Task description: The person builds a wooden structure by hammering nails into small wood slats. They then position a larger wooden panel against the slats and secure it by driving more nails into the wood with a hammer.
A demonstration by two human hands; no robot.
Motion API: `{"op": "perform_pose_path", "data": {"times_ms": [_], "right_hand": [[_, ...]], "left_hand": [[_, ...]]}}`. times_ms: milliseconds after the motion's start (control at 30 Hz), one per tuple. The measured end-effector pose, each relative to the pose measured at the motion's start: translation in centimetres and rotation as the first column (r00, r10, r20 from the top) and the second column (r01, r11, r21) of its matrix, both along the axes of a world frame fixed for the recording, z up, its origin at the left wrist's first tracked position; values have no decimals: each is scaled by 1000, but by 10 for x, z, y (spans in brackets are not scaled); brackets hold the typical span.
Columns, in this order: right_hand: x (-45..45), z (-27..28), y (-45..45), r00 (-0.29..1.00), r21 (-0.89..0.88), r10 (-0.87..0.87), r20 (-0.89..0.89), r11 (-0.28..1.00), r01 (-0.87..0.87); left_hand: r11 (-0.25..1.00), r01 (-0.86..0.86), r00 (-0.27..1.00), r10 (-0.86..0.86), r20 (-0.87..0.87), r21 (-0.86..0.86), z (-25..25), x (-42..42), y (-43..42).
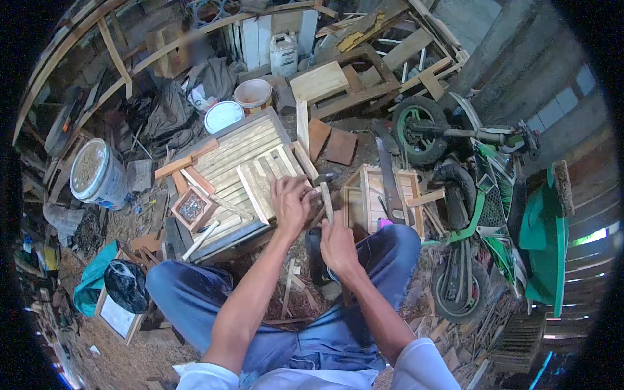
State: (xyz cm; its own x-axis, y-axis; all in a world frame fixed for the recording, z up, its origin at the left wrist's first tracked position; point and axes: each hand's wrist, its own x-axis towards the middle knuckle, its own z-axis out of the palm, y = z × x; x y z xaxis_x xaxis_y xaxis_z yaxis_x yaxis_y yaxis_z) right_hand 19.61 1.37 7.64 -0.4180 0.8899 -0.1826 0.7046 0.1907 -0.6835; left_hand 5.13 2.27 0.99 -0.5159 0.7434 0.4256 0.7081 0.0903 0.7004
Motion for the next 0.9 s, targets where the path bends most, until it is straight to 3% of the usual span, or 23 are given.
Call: {"op": "perform_pose_path", "data": {"times_ms": [200,333,467,567,667,700,900], "right_hand": [[-2,-8,2,998,15,47,32,999,-48],[-7,4,0,1000,50,16,0,999,-16],[-1,-13,7,997,72,60,43,995,-63],[-3,9,2,999,41,15,-29,999,-14],[-4,-4,-1,1000,124,3,-4,992,-2],[-4,-6,2,994,123,81,71,988,-90],[-9,13,-2,997,108,-16,-80,994,24]], "left_hand": [[986,-153,988,153,9,67,-7,16,-1],[984,-166,986,165,30,66,-9,17,1],[986,-162,987,162,4,-44,0,16,0],[985,-170,985,168,44,28,1,16,1],[985,-173,985,172,34,25,-1,17,0],[984,-175,984,175,21,21,-3,17,1],[983,-177,984,176,20,56,-7,16,2]]}}
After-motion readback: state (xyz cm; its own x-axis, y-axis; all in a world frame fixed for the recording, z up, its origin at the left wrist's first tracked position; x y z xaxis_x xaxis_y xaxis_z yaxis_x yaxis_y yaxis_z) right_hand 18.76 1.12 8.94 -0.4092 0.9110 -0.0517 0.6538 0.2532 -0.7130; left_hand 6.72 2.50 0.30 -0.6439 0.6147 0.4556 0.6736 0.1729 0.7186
